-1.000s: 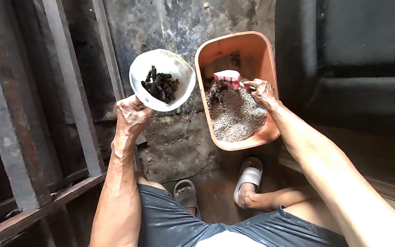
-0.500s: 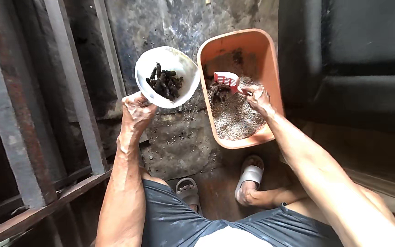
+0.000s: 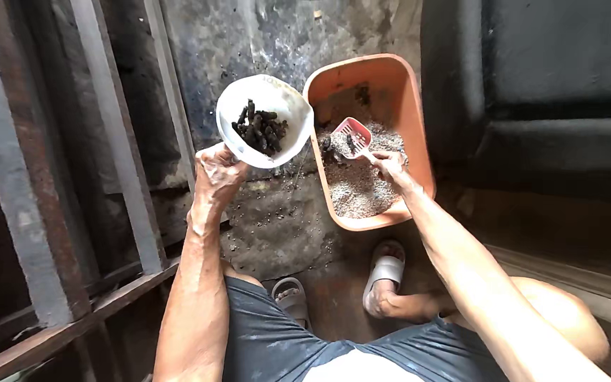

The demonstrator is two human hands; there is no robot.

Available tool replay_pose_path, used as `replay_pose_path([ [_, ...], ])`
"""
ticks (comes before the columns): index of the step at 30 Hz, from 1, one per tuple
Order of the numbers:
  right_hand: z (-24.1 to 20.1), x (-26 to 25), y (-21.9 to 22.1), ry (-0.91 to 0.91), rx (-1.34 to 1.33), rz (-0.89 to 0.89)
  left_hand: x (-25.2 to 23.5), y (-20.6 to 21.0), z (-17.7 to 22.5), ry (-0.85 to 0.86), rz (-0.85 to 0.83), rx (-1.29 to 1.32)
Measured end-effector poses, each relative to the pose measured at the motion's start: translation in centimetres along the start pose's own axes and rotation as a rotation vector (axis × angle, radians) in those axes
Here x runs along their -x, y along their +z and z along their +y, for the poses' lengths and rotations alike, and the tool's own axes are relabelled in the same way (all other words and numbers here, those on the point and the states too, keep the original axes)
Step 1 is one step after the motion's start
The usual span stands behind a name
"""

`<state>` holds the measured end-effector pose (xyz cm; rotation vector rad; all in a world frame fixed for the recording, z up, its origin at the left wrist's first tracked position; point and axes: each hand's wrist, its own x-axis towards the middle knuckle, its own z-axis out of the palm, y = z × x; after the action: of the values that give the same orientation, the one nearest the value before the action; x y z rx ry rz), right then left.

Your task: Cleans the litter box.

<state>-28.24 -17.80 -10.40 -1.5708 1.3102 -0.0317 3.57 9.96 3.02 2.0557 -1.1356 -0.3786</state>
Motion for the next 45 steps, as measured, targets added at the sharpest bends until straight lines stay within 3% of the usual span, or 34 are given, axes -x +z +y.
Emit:
replay_pose_path([
  [10,2.2,7.8,-1.0,-0.039,-0.101,0.142,-1.8,1.6,1.3,0.005,-0.032,0.071],
  [19,3.0,12.4,-1.1,0.11,-0.222,0.174,-2.4,2.9,1.7,0.059,-0.073,0.099],
  [45,4.4,14.6,-0.6,0.155,-0.288,0.29,-2.3,2.7,1.0,0.06,-0.05,0.1],
])
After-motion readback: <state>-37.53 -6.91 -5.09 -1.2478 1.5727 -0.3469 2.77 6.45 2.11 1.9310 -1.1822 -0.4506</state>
